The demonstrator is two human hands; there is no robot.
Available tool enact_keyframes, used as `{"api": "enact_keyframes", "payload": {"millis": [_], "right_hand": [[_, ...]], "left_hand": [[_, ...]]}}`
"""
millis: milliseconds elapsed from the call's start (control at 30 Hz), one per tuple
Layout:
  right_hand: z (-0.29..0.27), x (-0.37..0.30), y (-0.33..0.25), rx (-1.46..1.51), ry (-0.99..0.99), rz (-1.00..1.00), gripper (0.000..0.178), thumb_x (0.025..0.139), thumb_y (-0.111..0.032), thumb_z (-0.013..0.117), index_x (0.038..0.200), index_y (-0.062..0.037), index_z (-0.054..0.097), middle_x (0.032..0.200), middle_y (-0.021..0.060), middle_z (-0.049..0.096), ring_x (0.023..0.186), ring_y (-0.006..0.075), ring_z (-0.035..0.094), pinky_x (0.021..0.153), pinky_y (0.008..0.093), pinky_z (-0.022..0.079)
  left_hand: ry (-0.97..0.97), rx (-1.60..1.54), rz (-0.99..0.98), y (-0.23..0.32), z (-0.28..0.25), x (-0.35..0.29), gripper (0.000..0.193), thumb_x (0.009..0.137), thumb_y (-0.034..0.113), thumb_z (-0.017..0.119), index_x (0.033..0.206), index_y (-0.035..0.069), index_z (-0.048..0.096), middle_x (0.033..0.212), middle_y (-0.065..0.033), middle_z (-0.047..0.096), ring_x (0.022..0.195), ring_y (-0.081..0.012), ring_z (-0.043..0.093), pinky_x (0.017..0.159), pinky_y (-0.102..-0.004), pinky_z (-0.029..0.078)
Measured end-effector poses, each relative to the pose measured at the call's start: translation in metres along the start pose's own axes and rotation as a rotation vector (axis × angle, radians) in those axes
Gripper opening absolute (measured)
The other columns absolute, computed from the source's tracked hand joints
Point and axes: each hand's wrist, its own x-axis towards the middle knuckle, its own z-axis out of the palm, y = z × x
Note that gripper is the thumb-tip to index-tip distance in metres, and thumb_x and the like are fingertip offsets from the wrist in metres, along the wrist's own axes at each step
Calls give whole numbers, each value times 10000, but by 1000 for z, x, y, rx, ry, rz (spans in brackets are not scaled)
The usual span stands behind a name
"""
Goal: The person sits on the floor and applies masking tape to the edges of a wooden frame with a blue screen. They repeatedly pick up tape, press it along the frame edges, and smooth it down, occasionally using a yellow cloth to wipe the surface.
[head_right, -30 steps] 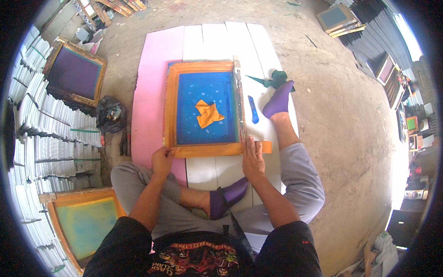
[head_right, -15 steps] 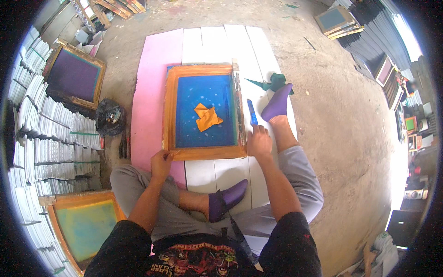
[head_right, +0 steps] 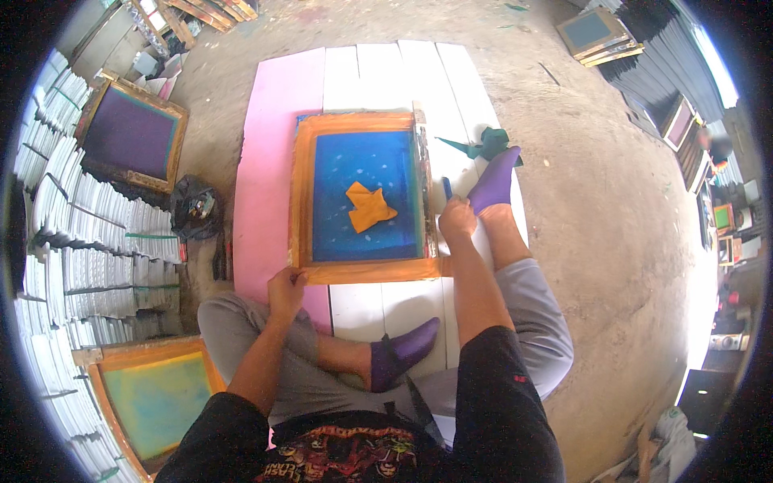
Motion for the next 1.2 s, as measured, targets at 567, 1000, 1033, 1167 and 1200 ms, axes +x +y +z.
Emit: {"api": "enact_keyframes", "payload": {"millis": [567,1000,1033,1167,1200], "right_hand": [[-59,-210,28,301,-2,-290,538,1037,-179,542,1549,-87,406,882,288,702,790,502,692,733,596,545],[-40,-217,28,210,-111,-218,565,1035,-172,545,1574,-110,389,877,254,712,789,458,708,735,593,549],[-43,-218,25,215,-103,-216,560,1024,-149,553,1563,-88,411,873,259,713,786,459,707,728,593,541],[-36,-218,27,220,-100,-193,551,1015,-123,560,1549,-70,438,868,262,715,781,463,706,722,592,534],[-36,-218,26,214,-101,-187,548,1017,-126,560,1549,-72,439,869,262,716,781,464,706,724,592,535]], "left_hand": [[16,-29,-26,4,-1,1,171,906,151,751,940,-17,746,871,-214,750,820,-384,740,768,-451,569],[20,-8,-3,1,-1,2,187,913,154,747,976,-22,748,899,-218,759,842,-383,746,783,-445,575],[18,-7,-11,3,-2,1,188,913,154,748,978,-23,747,898,-218,759,841,-383,745,782,-446,576],[13,-21,-21,4,-1,2,187,913,152,750,970,-27,746,896,-219,758,836,-384,744,777,-447,577],[16,-19,-17,4,-1,2,187,913,151,751,968,-27,746,895,-220,758,835,-385,744,775,-446,576]]}}
